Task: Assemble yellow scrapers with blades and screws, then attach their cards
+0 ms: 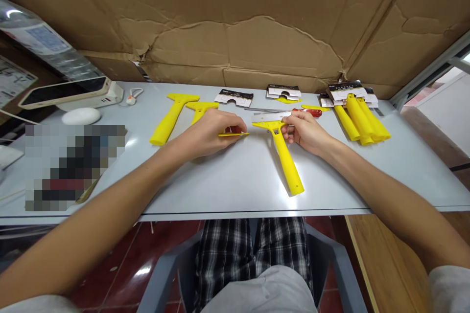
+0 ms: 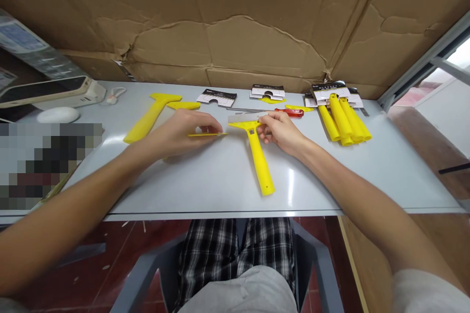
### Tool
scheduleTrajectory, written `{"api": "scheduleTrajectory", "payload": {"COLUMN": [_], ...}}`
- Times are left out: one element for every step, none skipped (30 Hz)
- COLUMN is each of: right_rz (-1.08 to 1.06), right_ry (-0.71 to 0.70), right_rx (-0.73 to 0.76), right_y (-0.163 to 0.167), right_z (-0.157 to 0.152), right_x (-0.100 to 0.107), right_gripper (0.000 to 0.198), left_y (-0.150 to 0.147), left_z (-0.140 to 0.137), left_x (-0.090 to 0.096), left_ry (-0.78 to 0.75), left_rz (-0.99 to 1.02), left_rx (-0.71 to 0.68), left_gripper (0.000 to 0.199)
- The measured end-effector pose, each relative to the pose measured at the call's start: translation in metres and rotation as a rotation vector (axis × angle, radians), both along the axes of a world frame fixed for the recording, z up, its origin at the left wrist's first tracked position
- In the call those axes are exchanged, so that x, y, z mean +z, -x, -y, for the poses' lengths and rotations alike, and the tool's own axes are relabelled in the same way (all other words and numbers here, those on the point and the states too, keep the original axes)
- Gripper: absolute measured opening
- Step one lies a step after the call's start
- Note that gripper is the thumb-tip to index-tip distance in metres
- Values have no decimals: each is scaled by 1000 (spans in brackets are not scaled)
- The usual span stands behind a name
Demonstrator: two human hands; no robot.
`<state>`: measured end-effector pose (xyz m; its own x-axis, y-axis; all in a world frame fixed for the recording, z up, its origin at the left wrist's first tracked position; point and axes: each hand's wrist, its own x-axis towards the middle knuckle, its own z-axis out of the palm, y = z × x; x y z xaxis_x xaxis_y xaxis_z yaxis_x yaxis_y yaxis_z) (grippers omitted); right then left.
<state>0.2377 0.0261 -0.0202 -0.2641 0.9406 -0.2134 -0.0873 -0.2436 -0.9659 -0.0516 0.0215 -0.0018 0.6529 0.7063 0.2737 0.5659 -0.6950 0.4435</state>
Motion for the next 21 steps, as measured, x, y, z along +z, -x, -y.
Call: {"api": "scheduleTrajectory", "payload": {"right_rz": [-1,-2,-3,-4,-3,-2,-2,-2,-4,-6,-7,-8,-7,-7,-6,-5,-5,-6,-8,-9,-9], "right_ry": [-1,-2,-4,-6,-7,-7,-6,-4,-3,-3,-3,-3,-3,-2,0,2,2,2,2,2,2], "right_rx": [2,2,1,-1,-3,-6,-9,-11,-12,-12,-10,-9,-6,-3,-2,-1,-2,-3,-5,-8,-9], "right_y": [0,0,0,0,0,0,0,0,0,0,0,-1,-1,-1,0,0,0,0,1,1,1], "right_z": [0,0,0,0,0,0,-1,-1,-1,-1,-1,0,0,0,0,0,1,1,1,1,1], "right_x": [0,0,1,1,0,0,0,0,-1,-1,-2,-2,-2,-2,-1,-1,-1,-1,0,0,0], "right_gripper": [17,17,18,18,18,19,19,20,21,23,23,24,23,23,22,21,20,20,19,19,19], "left_y": [-1,-1,-2,-2,-3,-3,-3,-3,-3,-3,-3,-3,-3,-2,-2,-1,0,0,1,1,1], "left_z": [1,2,3,3,4,4,3,3,2,1,-1,-2,-3,-4,-4,-5,-5,-5,-5,-4,-4], "left_x": [1,2,2,3,3,3,2,1,-1,-3,-5,-7,-8,-9,-9,-8,-6,-4,-2,0,1], "left_ry": [-8,-18,-27,-33,-33,-26,-13,-2,9,18,29,40,48,51,47,35,20,8,1,1,6], "left_rz": [-18,-37,-53,-65,-72,-78,-79,-71,-56,-38,-16,10,34,51,60,58,46,26,7,-4,-9], "left_rx": [-5,-10,-15,-19,-24,-31,-37,-41,-39,-27,-6,27,65,101,130,148,155,152,143,135,129], "left_gripper": [16,16,17,17,18,18,19,20,20,20,19,18,17,15,13,12,13,14,15,15,15]}}
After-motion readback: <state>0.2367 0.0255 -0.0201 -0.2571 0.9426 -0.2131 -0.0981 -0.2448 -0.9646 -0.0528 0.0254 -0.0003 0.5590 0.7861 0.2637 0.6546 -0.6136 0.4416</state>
